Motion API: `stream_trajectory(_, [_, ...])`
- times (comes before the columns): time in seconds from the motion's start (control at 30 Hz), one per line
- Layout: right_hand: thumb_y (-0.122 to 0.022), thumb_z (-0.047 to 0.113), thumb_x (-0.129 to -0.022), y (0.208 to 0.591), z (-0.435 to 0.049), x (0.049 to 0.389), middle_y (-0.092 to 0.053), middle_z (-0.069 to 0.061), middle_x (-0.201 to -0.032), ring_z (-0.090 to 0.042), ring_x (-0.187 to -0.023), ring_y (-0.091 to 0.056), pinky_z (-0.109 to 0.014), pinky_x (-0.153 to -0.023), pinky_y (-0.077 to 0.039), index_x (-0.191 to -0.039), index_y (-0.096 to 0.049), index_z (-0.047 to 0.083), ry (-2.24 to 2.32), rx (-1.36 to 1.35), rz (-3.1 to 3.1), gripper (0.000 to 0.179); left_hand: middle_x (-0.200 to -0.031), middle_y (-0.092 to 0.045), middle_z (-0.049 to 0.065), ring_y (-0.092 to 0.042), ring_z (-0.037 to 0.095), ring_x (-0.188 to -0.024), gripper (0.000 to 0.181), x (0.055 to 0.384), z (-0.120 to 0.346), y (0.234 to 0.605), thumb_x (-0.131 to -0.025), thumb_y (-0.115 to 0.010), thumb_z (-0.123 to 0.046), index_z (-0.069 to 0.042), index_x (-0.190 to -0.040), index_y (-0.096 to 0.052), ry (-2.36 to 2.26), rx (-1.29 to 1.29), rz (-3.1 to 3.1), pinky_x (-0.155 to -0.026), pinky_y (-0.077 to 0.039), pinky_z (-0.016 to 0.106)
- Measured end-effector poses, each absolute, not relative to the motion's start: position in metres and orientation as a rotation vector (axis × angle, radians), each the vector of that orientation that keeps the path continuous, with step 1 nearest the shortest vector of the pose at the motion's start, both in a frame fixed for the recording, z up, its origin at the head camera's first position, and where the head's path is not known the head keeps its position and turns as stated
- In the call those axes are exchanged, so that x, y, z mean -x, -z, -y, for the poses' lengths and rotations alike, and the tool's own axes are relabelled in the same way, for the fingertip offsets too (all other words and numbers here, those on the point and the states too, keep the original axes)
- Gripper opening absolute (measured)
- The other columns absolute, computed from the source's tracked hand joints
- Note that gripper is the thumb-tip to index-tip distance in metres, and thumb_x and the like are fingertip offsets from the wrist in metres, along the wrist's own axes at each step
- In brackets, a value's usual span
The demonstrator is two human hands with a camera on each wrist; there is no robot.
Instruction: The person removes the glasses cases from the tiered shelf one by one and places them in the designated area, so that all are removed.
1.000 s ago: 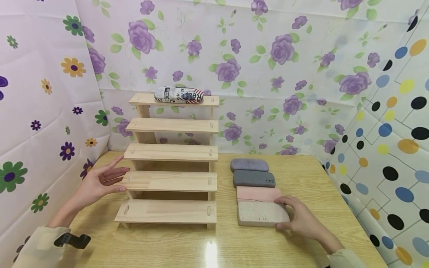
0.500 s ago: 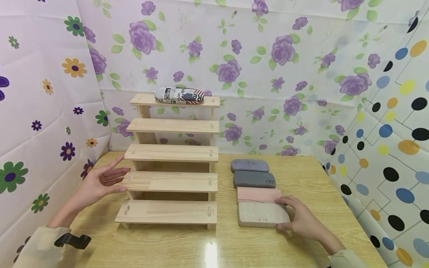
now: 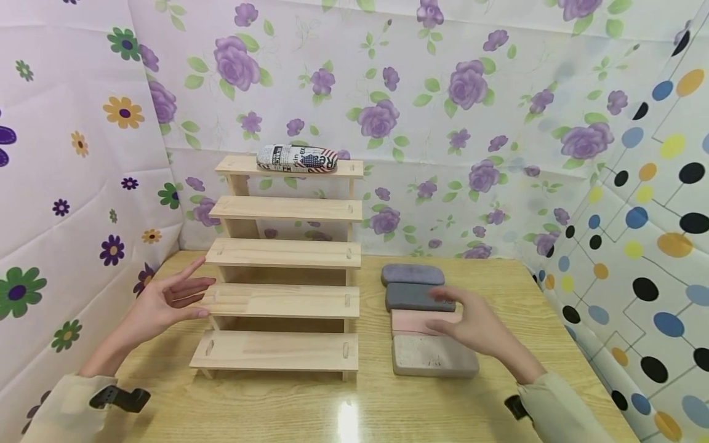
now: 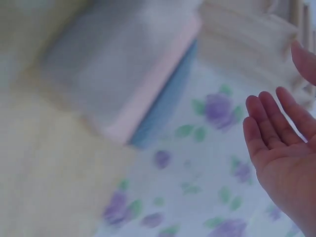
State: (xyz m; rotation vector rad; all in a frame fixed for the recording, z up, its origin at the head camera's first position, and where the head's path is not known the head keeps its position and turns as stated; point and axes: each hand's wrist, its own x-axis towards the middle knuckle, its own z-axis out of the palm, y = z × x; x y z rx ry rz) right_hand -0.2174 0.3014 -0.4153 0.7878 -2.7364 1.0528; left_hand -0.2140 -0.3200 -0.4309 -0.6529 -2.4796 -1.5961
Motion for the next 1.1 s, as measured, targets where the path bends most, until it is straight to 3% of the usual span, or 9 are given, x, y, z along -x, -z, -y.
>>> stream_trajectory(0.23, [-0.086,0.03,-0.093,0.379,-0.253,0.242,-0.068,-0.004,-0.135,-0.03,-0.123,-0.063,-0.058,-0.102,-0.055,-0.141,-0.066,0.017,-1.083,-0.857,2.699,0.054,-0.139,-0.063,0.027,-0.064,0.012,-0.125,0.1,0.214,0.32,0.432,-0.085,-0.087,0.0,-0.019,-0.167,-0.033,1.602,0.653,2.48,-0.101,-0.056,0.032])
stream_trajectory(0.57, [-0.086,0.014,-0.091,0.339,-0.204,0.277,-0.069,-0.009,-0.131,-0.027,-0.114,-0.064,-0.051,-0.101,-0.054,-0.138,-0.067,0.007,-1.117,-0.914,2.558,0.051,-0.14,-0.061,0.031,-0.062,0.014,-0.129,0.101,0.216,0.321,0.432,-0.084,-0.087,0.005,-0.016,-0.167,-0.033,1.647,0.687,2.446,-0.101,-0.056,0.038])
stream_trajectory(1.1, [-0.085,0.03,-0.092,0.272,-0.144,0.344,-0.059,-0.009,-0.144,-0.03,-0.122,-0.055,-0.05,-0.105,-0.049,-0.15,-0.058,0.01,-1.119,-0.771,2.547,0.068,-0.142,-0.057,0.035,-0.063,0.016,-0.128,0.102,0.218,0.322,0.432,-0.084,-0.086,0.007,-0.015,-0.167,-0.033,1.691,0.704,2.427,-0.101,-0.056,0.037])
